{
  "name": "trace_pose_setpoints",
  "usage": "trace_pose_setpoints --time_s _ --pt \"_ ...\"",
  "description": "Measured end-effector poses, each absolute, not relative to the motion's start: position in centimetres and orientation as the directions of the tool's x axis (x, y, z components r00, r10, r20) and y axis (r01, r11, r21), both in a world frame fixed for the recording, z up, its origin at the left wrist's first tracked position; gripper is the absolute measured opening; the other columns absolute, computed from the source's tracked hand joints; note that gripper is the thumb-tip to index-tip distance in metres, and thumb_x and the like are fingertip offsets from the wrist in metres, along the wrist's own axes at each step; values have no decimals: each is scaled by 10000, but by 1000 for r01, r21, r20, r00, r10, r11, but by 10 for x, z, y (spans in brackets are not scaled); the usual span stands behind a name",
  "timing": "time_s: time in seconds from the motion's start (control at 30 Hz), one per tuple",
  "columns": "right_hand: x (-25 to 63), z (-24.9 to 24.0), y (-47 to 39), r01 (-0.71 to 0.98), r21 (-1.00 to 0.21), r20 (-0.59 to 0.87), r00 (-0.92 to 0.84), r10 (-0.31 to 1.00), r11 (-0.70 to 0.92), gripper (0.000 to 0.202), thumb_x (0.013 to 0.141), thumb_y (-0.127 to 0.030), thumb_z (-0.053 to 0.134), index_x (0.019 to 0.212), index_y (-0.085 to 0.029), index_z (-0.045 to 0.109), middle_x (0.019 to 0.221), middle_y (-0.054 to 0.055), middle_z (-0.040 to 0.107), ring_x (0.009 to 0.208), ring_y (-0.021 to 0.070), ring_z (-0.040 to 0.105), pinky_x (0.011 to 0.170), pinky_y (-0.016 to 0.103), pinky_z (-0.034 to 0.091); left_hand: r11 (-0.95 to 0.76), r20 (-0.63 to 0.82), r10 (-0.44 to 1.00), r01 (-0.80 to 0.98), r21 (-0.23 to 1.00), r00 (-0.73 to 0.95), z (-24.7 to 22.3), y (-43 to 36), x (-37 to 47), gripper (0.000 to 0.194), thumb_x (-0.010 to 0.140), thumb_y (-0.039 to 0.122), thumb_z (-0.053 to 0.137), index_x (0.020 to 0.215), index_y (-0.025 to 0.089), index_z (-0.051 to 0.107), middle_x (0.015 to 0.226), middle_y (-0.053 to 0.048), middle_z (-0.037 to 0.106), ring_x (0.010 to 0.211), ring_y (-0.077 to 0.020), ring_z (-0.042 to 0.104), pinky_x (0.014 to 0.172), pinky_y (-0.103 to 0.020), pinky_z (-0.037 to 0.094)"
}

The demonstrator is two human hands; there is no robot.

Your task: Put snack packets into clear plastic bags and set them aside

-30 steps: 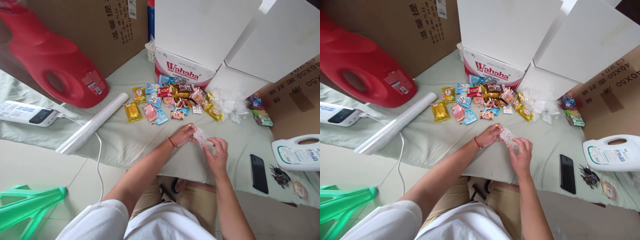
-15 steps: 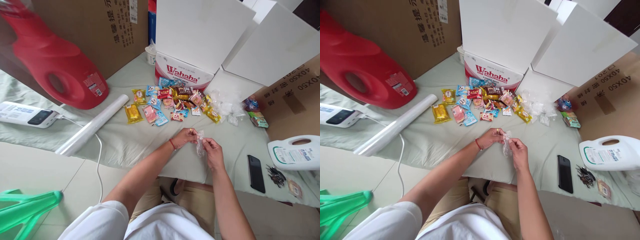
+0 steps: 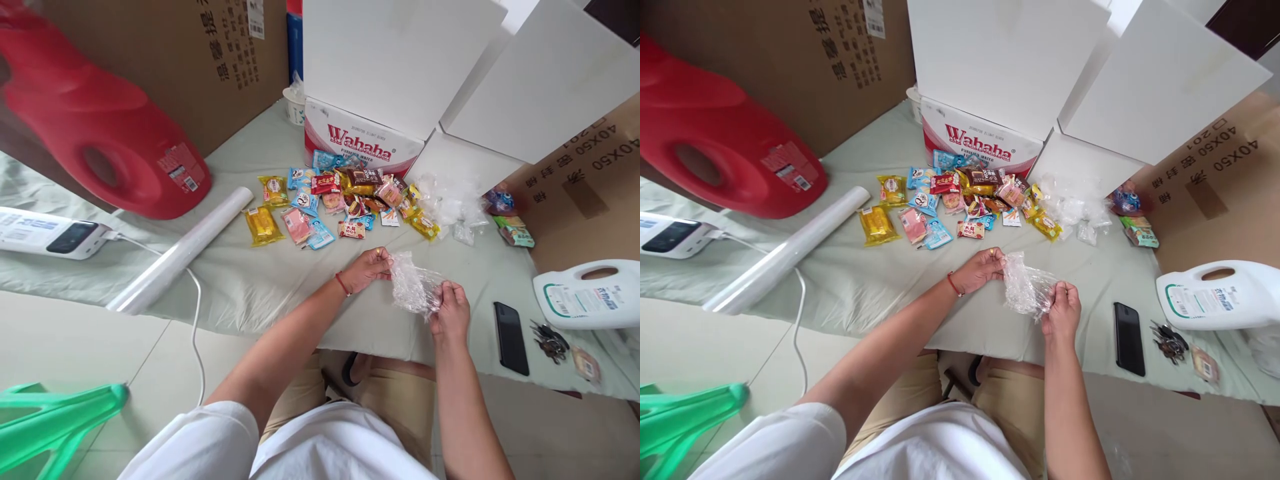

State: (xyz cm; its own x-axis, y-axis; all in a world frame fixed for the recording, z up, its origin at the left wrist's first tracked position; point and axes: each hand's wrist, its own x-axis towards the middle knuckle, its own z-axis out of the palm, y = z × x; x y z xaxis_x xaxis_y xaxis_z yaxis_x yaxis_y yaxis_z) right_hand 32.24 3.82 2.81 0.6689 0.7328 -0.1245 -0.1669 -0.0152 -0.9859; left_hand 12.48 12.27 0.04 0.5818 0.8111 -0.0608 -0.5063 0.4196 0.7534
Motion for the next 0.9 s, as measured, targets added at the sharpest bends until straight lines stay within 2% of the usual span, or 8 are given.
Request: trace_pose_setpoints --time_s 0.23,0.37,0.43,0.57,0.7,0.77,0.83,0.9 --pt "330 38 34 -129 -988 -39 725 687 81 470 660 -503 863 846 -214 543 591 -99 526 443 50 394 393 175 322 403 -84 812 -452 795 577 1 113 123 567 678 602 869 842 176 533 894 -11 673 805 -154 713 788 -306 540" --pt "336 41 24 -123 -983 -10 767 642 133 487 621 -498 888 834 -206 562 589 -89 532 471 61 425 397 182 340 482 -148 801 -479 734 579 8 101 123 554 720 601 842 892 197 503 1034 -55 698 914 -211 747 829 -343 560" --pt "331 43 18 -157 -979 -27 731 682 130 497 623 -508 893 843 -211 560 597 -91 522 468 60 419 392 183 328 559 -226 772 -464 687 595 13 89 131 568 739 632 815 988 221 511 1108 -70 673 964 -235 743 846 -386 571" --pt "312 49 7 -314 -945 -107 567 817 94 489 664 -486 895 831 -228 515 592 -109 469 444 49 379 383 173 277 681 -365 701 -425 596 613 20 57 159 773 728 613 835 1327 283 475 1185 -73 610 986 -210 702 836 -376 563" --pt "304 59 -1 -510 -858 -201 439 876 59 439 667 -394 909 828 -228 537 593 -106 482 464 55 445 401 162 339 656 -363 713 -388 648 600 22 36 175 1014 663 492 919 1505 240 413 941 -4 658 806 -129 629 722 -249 463" --pt "308 65 -4 -582 -812 -249 408 878 40 393 678 -372 897 833 -227 566 634 -85 547 508 73 518 451 182 437 678 -305 644 -338 652 702 22 35 175 921 604 443 954 1399 190 566 848 1 674 770 -137 628 725 -258 446" --pt "317 71 -7 -605 -795 -258 391 883 35 347 710 -378 872 836 -230 584 659 -68 575 539 93 557 490 213 494 694 -240 576 -311 649 782 22 37 170 693 542 386 979 1140 152 721 822 -20 699 758 -148 637 739 -270 449" --pt "329 75 -9 -584 -811 -230 375 898 36 330 724 -368 860 815 -229 575 633 -74 532 485 83 501 426 202 440 677 -197 572 -324 661 796 22 41 164 463 507 318 986 853 133 741 761 -20 693 711 -129 619 727 -260 447"
